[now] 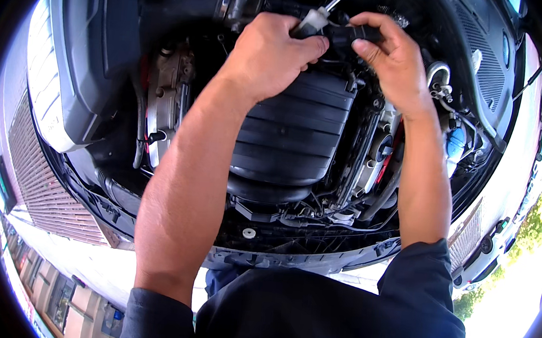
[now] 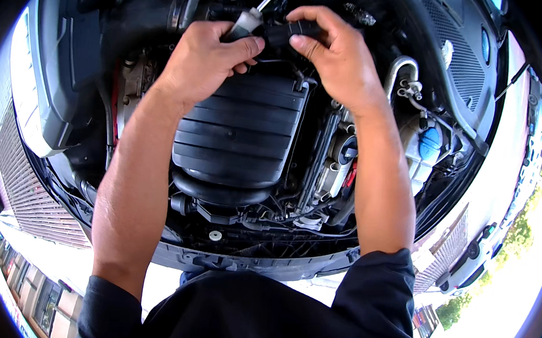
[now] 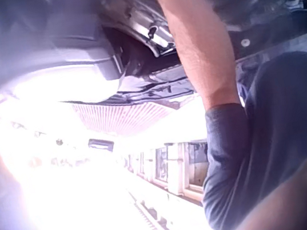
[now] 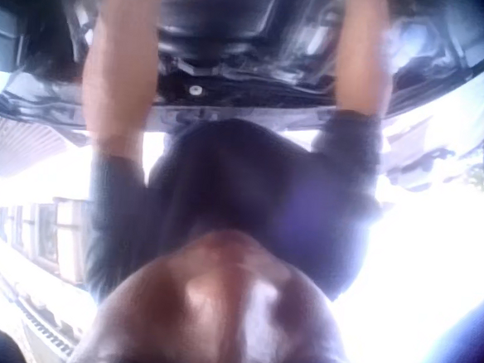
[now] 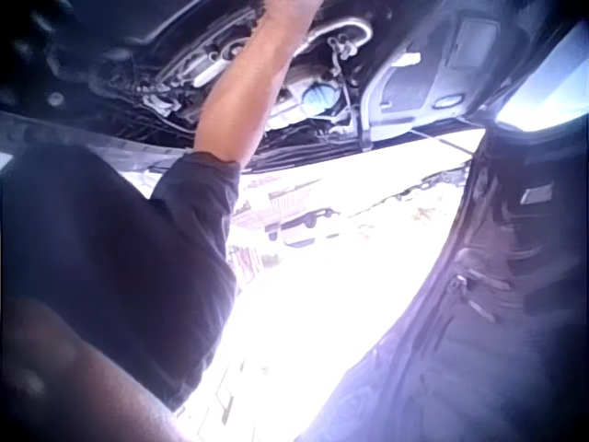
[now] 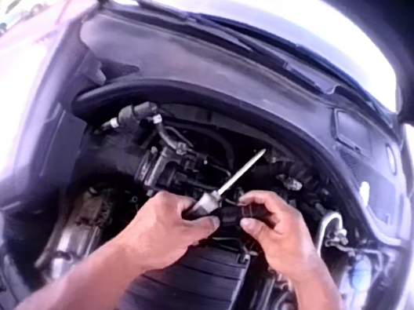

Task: The person removes a black plastic engine component and disconnects an electrical plug from a car engine using a screwdriver and by hand.

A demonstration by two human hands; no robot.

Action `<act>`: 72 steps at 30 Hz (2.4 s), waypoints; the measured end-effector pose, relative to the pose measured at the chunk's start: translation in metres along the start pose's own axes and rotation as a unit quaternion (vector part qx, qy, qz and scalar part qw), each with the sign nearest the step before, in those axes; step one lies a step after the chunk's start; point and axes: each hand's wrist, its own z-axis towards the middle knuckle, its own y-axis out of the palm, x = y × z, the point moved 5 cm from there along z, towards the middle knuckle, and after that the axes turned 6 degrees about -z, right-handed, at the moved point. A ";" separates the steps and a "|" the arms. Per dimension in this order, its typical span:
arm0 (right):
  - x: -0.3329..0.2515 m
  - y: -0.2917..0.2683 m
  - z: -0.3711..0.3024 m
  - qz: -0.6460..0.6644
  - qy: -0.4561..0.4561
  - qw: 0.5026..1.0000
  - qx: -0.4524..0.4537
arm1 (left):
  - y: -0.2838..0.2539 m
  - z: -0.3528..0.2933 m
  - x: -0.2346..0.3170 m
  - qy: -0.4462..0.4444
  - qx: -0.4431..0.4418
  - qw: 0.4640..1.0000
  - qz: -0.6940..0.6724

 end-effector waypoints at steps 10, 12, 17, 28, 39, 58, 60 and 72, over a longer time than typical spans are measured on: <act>0.012 -0.004 0.009 0.187 0.134 0.961 -0.151 | 0.000 -0.016 -0.007 0.163 0.032 0.982 0.085; 0.011 -0.001 0.007 0.259 0.214 0.922 -0.193 | -0.002 -0.017 -0.006 0.164 0.031 0.983 0.080; -0.003 -0.011 0.007 0.085 -0.025 0.991 -0.104 | -0.006 -0.015 -0.003 0.155 0.003 0.986 0.058; 0.013 -0.108 -0.009 0.184 0.072 0.980 0.018 | -0.002 -0.016 -0.006 0.163 0.033 0.983 0.077; 0.027 -0.041 -0.116 0.454 0.184 0.858 0.156 | 0.007 -0.001 0.001 0.062 0.020 0.998 -0.014; 0.021 0.054 -0.144 0.532 0.272 0.790 0.134 | 0.009 0.004 0.004 0.001 0.069 0.998 -0.002; 0.021 0.055 -0.144 0.518 0.289 0.795 0.126 | 0.009 0.003 0.003 0.000 0.067 0.998 -0.003; -0.005 -0.018 0.001 -0.101 0.112 0.982 0.116 | 0.010 0.003 0.008 -0.002 0.069 0.998 0.003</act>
